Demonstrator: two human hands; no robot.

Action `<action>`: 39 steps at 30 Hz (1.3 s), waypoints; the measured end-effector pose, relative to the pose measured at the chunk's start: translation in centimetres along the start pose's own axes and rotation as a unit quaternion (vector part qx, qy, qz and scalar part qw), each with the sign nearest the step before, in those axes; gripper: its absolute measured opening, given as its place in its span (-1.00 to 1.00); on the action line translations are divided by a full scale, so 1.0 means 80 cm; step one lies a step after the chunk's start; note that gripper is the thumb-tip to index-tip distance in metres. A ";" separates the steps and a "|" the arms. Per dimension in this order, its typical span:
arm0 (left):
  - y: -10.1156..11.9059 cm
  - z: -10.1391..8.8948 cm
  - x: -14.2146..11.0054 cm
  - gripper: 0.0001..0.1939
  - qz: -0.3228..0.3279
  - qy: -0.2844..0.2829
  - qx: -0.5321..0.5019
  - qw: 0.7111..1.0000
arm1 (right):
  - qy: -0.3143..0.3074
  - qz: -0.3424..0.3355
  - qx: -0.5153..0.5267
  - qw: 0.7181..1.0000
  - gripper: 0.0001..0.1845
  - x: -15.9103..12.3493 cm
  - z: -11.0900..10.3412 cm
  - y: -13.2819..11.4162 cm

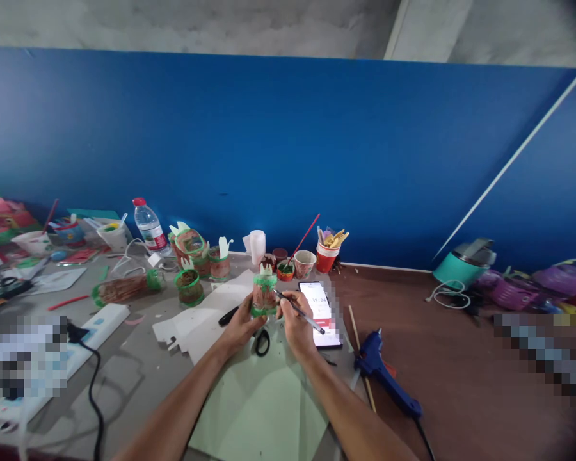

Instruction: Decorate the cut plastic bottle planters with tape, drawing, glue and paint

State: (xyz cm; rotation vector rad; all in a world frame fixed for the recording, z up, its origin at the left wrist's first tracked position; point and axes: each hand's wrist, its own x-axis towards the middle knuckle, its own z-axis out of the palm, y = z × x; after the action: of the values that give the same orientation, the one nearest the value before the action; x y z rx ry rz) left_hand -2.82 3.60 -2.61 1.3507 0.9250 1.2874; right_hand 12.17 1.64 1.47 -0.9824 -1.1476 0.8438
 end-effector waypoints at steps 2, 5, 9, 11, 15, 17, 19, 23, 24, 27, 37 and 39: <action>0.000 0.000 0.000 -0.26 0.000 -0.003 -0.002 1.000 | -0.006 -0.001 0.000 1.000 -0.89 0.000 0.000 0.000; 0.000 0.001 0.000 -0.24 0.002 -0.003 -0.007 1.000 | -0.005 -0.002 -0.003 1.000 -0.88 0.000 0.000 0.001; 0.000 0.002 -0.001 -0.24 0.004 -0.003 -0.002 1.000 | -0.001 -0.004 -0.015 1.000 -0.88 0.000 0.000 0.005; 0.000 0.002 0.000 -0.25 0.008 -0.002 -0.001 1.000 | -0.005 -0.002 -0.016 1.000 -0.88 0.000 0.000 0.006; 0.000 0.001 0.000 -0.27 0.005 0.001 -0.008 1.000 | -0.004 0.001 -0.011 1.000 -0.88 0.000 0.001 0.004; 0.000 0.001 0.000 -0.26 0.001 0.003 -0.005 1.000 | 0.000 0.005 -0.012 1.000 -0.88 0.000 0.001 0.003; 0.001 0.001 -0.001 -0.26 -0.004 0.005 -0.001 1.000 | 0.001 0.005 -0.017 1.000 -0.89 0.000 0.000 0.003; 0.001 0.001 -0.001 -0.27 -0.006 0.006 -0.002 1.000 | -0.006 0.003 -0.018 1.000 -0.88 -0.001 0.000 0.005; 0.001 0.001 -0.001 -0.27 -0.004 0.006 -0.003 1.000 | -0.006 0.003 -0.015 1.000 -0.88 -0.001 0.000 0.005; -0.001 0.001 0.000 -0.27 0.000 0.005 -0.006 1.000 | -0.002 0.002 -0.009 1.000 -0.87 -0.001 0.000 0.006; 0.002 0.002 -0.004 -0.30 -0.001 -0.011 0.012 1.000 | -0.008 -0.023 -0.021 0.999 -0.90 -0.005 -0.001 0.002; 0.004 0.002 -0.005 -0.30 -0.002 -0.017 0.016 1.000 | -0.014 -0.031 -0.024 0.999 -0.90 -0.008 0.000 0.003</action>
State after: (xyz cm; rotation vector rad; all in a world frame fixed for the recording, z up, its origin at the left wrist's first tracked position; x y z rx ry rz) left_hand -2.74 3.13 -2.38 1.3917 0.9283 1.2466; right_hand 12.06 1.15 1.01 -0.9715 -1.2222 0.7855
